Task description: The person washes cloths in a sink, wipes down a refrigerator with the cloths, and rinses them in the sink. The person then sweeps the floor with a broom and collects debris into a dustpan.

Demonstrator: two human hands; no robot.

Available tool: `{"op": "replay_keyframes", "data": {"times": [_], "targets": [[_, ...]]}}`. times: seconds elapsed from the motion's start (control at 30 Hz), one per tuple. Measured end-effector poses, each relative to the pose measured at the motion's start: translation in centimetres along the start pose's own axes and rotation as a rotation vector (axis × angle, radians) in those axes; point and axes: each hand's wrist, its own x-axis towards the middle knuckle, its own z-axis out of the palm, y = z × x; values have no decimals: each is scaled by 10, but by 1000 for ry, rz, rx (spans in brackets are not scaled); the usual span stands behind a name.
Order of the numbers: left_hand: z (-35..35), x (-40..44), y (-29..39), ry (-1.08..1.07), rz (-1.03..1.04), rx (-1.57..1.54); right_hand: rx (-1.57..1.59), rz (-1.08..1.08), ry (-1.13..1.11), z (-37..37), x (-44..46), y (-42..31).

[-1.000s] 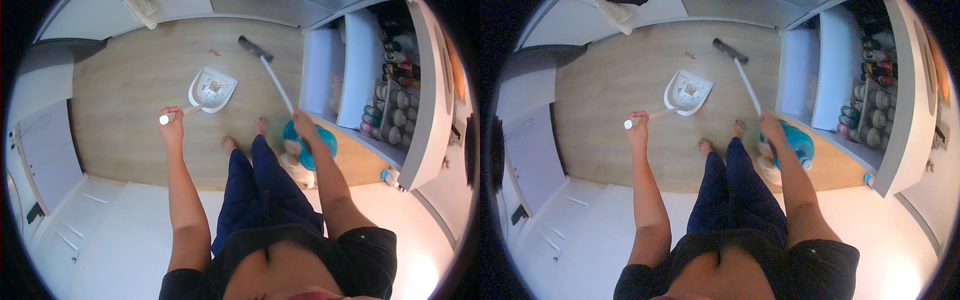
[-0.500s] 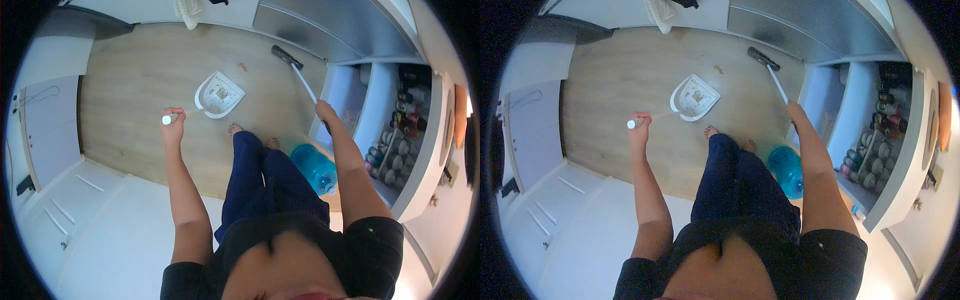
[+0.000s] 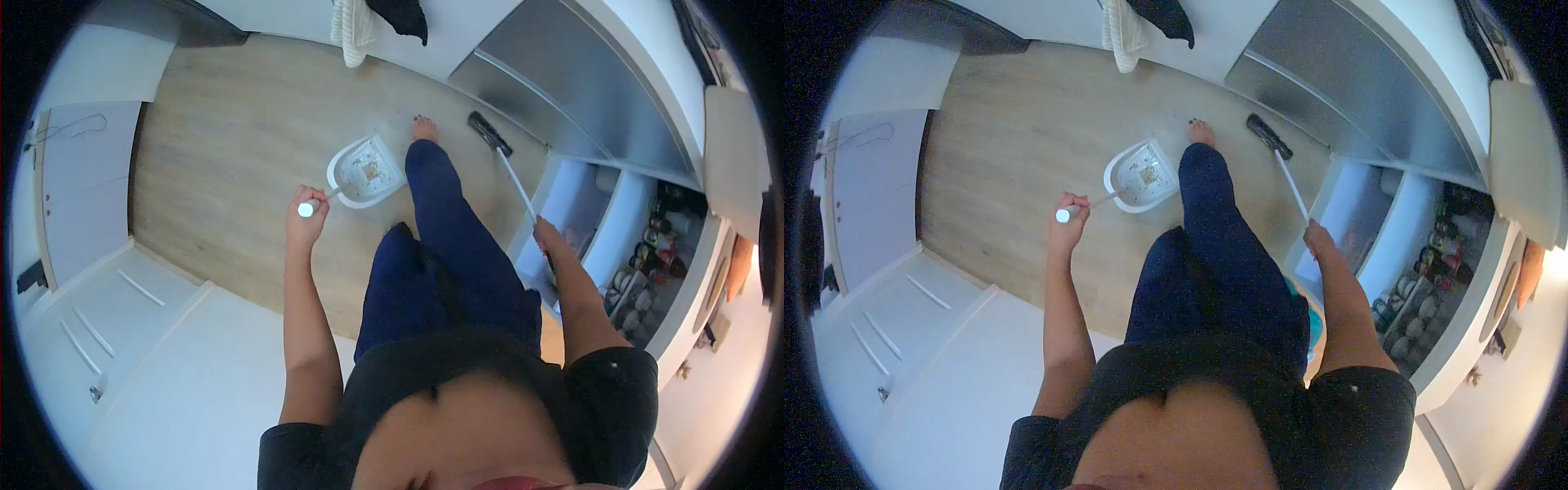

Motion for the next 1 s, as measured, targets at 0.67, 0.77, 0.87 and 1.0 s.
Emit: {"op": "replay_keyframes", "data": {"times": [0.67,0.77,0.87,1.0], "targets": [[21,13,2,-2,-34,-138,59,-113,254,73,59,-45],[25,8,-1,10,-16,-152,132,-36,155,68,33,-86],[27,6,-12,28,-26,-134,-75,-230,280,109,37,-89],[19,-1,-9,88,-91,-75,117,-76,-53,113,-70,-142]]}}
